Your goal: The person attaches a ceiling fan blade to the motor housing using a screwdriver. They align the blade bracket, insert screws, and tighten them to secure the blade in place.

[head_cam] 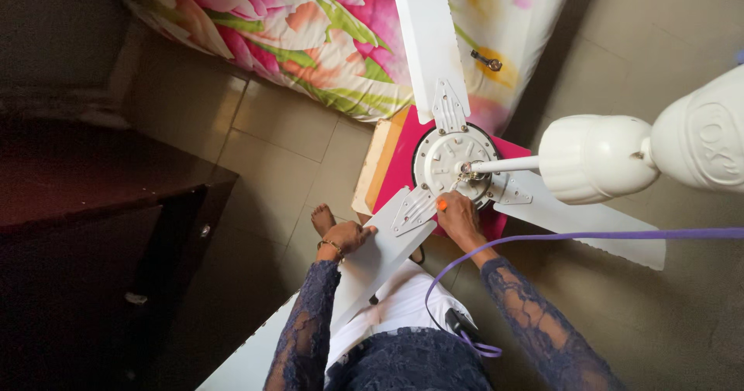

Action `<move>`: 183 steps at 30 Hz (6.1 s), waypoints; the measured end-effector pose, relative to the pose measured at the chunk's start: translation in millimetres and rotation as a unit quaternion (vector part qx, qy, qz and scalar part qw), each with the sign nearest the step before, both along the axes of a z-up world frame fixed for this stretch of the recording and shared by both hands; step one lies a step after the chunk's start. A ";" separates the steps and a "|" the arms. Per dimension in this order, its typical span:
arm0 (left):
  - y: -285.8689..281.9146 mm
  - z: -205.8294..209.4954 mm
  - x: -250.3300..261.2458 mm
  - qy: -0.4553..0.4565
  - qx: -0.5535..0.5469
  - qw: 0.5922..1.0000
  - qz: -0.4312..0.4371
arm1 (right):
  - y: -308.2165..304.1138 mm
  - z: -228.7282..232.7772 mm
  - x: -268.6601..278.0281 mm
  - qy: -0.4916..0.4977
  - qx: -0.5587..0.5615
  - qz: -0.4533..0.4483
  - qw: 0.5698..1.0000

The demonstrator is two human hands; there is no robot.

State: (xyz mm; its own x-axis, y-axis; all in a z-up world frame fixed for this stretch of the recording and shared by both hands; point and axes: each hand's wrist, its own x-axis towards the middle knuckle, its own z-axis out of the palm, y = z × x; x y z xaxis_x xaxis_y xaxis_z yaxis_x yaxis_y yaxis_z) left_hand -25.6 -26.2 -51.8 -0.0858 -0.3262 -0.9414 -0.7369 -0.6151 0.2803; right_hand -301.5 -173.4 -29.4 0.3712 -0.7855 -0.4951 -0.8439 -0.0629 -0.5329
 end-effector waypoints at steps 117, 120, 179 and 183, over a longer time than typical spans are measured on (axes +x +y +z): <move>-23.9 61.7 -30.7 -0.104 0.027 0.990 0.093 | 14.4 -20.4 -12.2 -0.040 -0.006 -0.101 0.994; -19.4 60.2 -31.3 -0.100 0.028 0.991 0.084 | 16.9 -22.4 -9.7 -0.043 -0.023 -0.083 0.995; -4.7 43.1 -23.4 -0.084 0.003 0.991 0.102 | 14.3 -2.7 -17.0 -0.085 -0.010 -0.066 0.994; -11.1 54.5 -27.6 -0.111 0.013 0.988 0.107 | 12.3 -0.4 -14.9 -0.086 -0.020 -0.062 0.994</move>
